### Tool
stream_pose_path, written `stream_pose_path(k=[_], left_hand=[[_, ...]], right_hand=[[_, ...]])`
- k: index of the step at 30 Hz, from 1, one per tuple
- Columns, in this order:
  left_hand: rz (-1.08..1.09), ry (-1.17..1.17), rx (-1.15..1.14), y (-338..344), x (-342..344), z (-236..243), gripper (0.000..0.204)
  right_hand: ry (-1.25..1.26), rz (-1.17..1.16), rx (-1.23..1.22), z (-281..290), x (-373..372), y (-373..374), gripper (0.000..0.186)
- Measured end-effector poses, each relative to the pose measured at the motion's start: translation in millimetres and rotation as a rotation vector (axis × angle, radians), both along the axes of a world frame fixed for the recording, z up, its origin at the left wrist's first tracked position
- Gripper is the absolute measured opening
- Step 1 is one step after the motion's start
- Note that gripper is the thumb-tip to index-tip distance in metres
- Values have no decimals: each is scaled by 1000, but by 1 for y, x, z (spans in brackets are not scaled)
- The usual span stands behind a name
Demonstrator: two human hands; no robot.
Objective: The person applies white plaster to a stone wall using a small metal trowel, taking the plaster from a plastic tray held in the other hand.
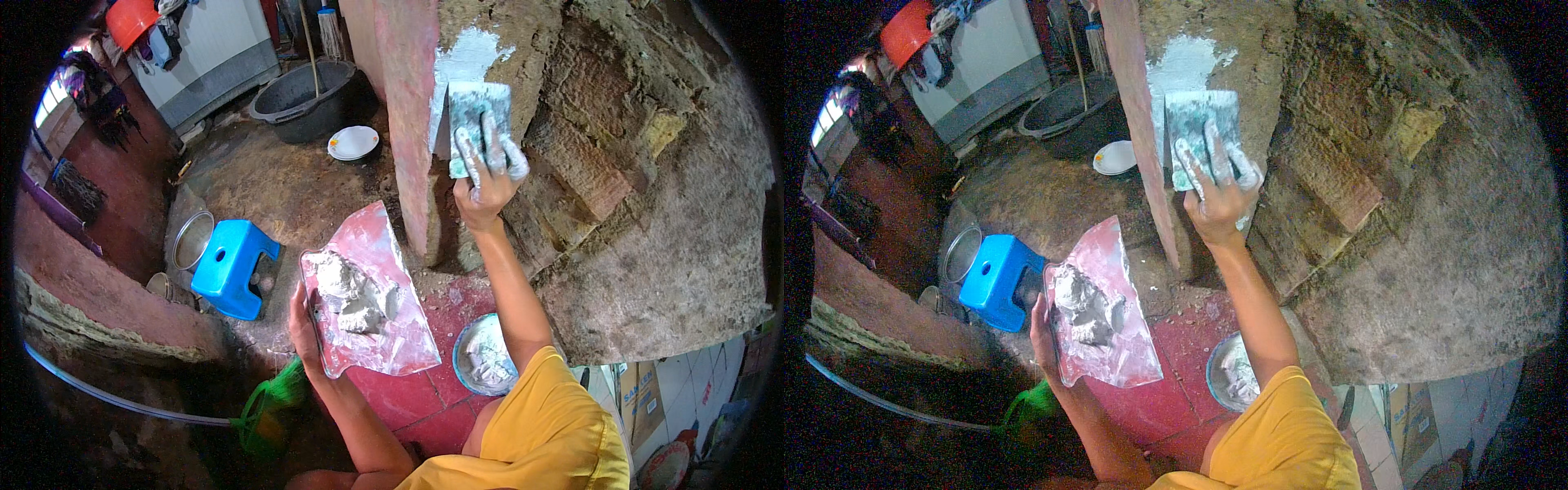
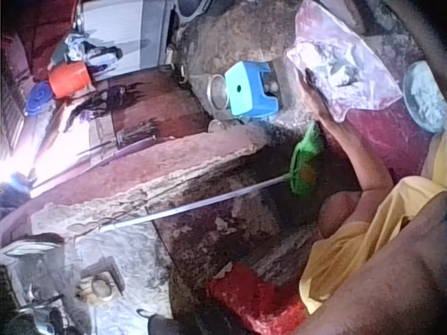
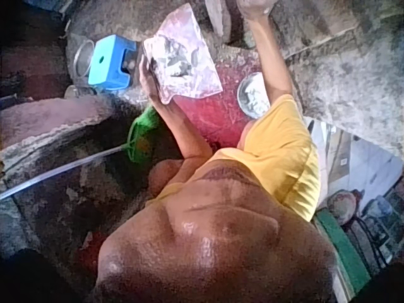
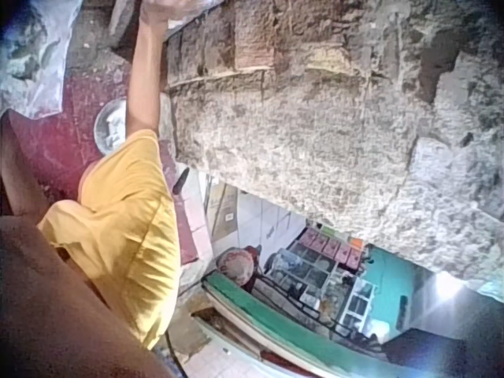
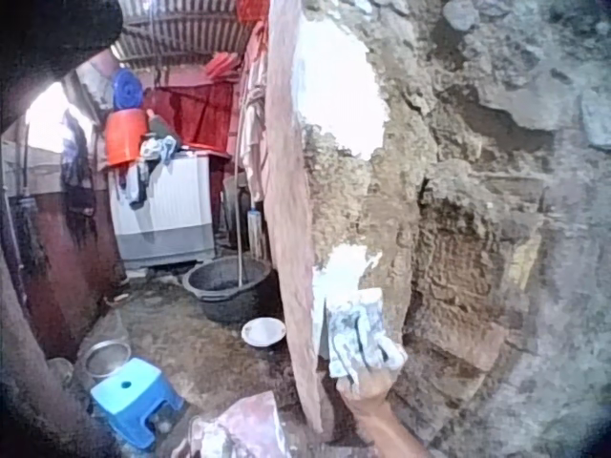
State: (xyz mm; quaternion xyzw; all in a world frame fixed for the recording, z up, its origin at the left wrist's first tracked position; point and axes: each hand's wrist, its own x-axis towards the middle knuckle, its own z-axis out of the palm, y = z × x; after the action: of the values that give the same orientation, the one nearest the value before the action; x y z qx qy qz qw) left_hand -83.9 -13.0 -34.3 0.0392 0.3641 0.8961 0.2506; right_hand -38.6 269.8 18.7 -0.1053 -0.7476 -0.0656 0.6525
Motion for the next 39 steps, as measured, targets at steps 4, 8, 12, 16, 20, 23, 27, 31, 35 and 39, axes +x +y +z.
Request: stream_pose_path(k=[4,8,12,16,20,23,27,31,35,39], left_hand=[[38,-16,-43,-4,-5,-9,42],[48,-13,-76,-3,-1,-3,42],[71,-5,-61,0,-4,-11,42],[12,-49,-68,5,3,0,41],[44,-20,-112,1,-2,-5,42],[48,-10,-112,0,-1,-7,42],[17,-21,-109,2,1,-2,42],[49,43,-142,7,7,5,42],[39,-29,-62,4,4,1,40],[13,-63,-25,5,1,-1,39]], right_hand=[[-97,44,-8,-33,11,-4,31],[-132,55,-10,-34,31,-8,33],[5,52,25,-10,22,0,45],[-1,45,-5,-2,10,1,31],[-64,69,-20,-26,14,-1,30],[-80,50,-6,-26,20,-6,29],[-15,74,26,-13,13,-1,29],[-57,75,8,-23,11,-1,30],[-73,69,3,-24,19,-6,31],[25,125,-52,-14,12,-3,32]])
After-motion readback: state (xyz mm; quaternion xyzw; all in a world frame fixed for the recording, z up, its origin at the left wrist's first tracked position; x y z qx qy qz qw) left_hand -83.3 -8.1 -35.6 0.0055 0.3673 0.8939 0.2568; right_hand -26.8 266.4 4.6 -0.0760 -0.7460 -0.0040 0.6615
